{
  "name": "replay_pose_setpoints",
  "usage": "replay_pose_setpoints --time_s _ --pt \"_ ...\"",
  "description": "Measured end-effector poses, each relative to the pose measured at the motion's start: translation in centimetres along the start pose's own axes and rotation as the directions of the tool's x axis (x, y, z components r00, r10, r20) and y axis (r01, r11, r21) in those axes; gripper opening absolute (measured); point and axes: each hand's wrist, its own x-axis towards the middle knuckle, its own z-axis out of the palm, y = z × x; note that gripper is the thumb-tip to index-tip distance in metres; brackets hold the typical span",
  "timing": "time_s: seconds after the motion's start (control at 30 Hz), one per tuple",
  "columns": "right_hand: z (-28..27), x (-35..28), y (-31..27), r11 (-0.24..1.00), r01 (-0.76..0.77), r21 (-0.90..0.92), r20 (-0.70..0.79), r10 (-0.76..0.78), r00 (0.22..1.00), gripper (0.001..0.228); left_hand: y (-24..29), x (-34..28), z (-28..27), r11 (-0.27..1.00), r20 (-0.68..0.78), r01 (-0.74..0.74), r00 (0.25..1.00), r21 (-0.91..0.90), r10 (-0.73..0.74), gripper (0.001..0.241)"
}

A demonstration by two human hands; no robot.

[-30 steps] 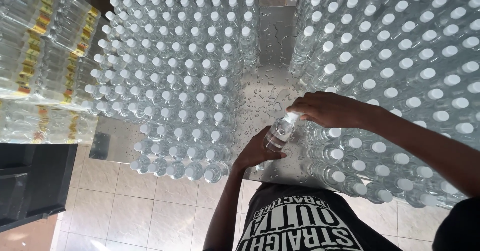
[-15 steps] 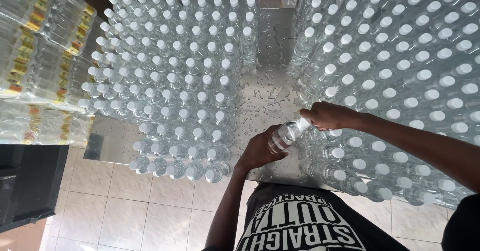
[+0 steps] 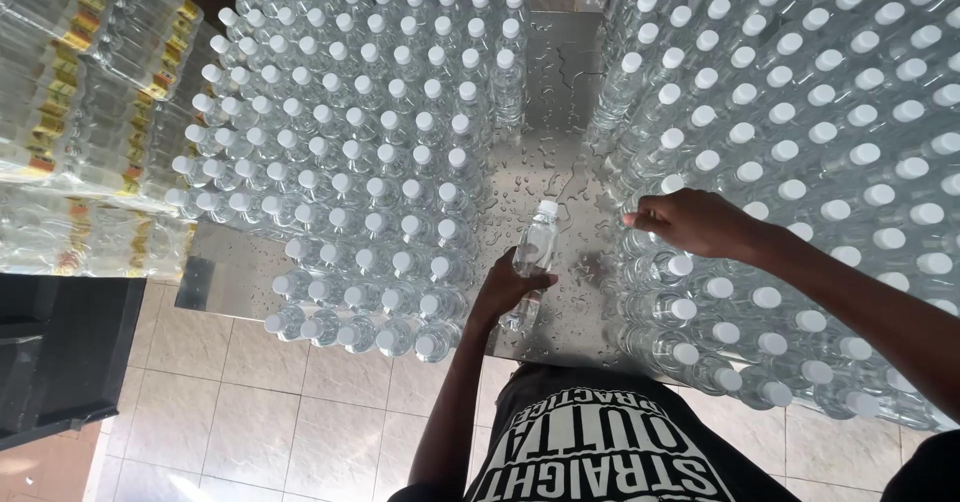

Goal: Manually tightening caps on water bottles and arranging them in a grid on a production table.

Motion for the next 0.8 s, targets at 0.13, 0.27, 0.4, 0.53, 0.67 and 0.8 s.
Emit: replay_pose_setpoints --time_s 0.13,0.27,0.4,0.53,0.67,0.8 --pt "1.7 1.8 0.3 0.966 0.204 -0.158 -0.024 -0.210 0.977 0.043 2.8 -2.3 0.1 0.994 0.087 -0.097 0.991 -0.054 0.102 0.092" --pt "1.5 2.2 -1.0 0.794 0.499 -0.347 -0.047 -0.547 0.836 0.050 6.5 -5.1 0.0 0.970 0.216 -0.228 0.946 -0.080 0.240 0.095" --pt "1.3 2.2 -1.0 0.688 0.591 -0.421 0.029 -0.641 0.767 0.045 6.1 -5.5 -0.6 0.968 0.318 -0.247 0.915 -0.039 0.246 0.091" --pt "2.5 2.5 0.1 0.693 0.626 -0.356 0.135 -0.625 0.769 0.051 6.2 -5.7 -0.5 0.916 0.436 -0.398 0.833 0.043 0.341 0.085" --pt "6.0 3.9 2.2 0.875 0.462 -0.142 0.036 -0.462 0.886 0.058 4.1 -4.6 0.0 0.917 0.410 -0.385 0.857 0.108 0.311 0.084" --pt "5.6 2.7 1.2 0.936 0.343 -0.073 0.025 -0.342 0.939 0.061 4.6 -5.1 0.5 0.915 0.391 -0.371 0.875 0.159 0.286 0.090"
